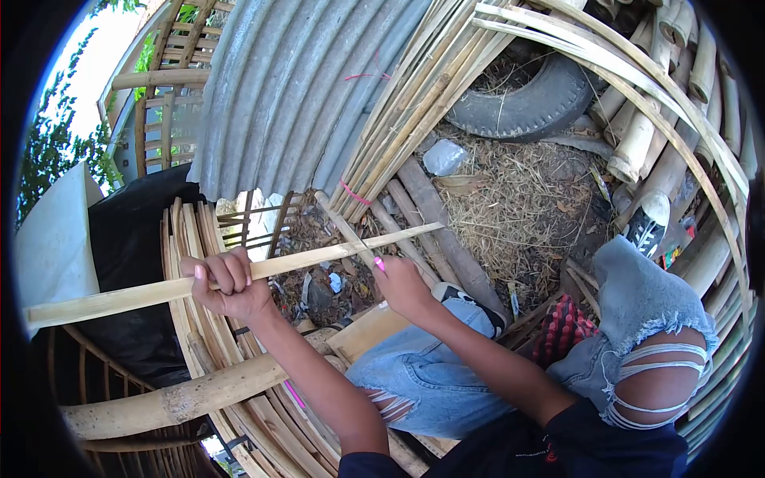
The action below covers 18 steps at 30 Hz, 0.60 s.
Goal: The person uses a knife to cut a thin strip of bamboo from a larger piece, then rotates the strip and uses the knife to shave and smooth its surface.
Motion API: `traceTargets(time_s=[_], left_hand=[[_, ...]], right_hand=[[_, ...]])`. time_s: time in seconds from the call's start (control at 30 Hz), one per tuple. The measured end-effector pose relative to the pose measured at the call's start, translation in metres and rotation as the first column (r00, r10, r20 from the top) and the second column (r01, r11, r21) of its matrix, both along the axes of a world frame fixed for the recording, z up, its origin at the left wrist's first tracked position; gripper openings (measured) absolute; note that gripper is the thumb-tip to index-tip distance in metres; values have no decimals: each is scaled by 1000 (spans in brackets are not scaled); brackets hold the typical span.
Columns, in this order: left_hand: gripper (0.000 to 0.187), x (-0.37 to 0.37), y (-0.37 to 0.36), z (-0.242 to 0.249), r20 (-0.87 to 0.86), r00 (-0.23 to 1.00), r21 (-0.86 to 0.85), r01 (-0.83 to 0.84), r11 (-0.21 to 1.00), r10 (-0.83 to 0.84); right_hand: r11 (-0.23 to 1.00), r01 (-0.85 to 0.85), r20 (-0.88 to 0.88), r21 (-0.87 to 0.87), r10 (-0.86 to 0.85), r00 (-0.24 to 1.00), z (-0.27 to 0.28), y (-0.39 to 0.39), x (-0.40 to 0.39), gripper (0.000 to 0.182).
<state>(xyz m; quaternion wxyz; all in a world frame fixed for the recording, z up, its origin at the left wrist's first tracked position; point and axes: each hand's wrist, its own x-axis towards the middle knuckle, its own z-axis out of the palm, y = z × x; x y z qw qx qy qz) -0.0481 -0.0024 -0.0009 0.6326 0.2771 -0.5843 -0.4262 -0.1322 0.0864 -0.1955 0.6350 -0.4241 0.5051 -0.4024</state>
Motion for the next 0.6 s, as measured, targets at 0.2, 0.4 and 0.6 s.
traceTargets(time_s=[0.2,0.4,0.6], left_hand=[[25,-14,5,0,50,998,-5,41,999,-41],[24,-7,-1,-1,41,999,-9,-13,1000,14],[25,-2,3,1,13,991,4,136,991,-137]], right_hand=[[993,37,-179,-111,-56,982,11,4,10,21],[991,5,24,-134,-2,1000,48,-2,-26,20],[996,-87,-160,-26,82,984,17,5,-10,23]])
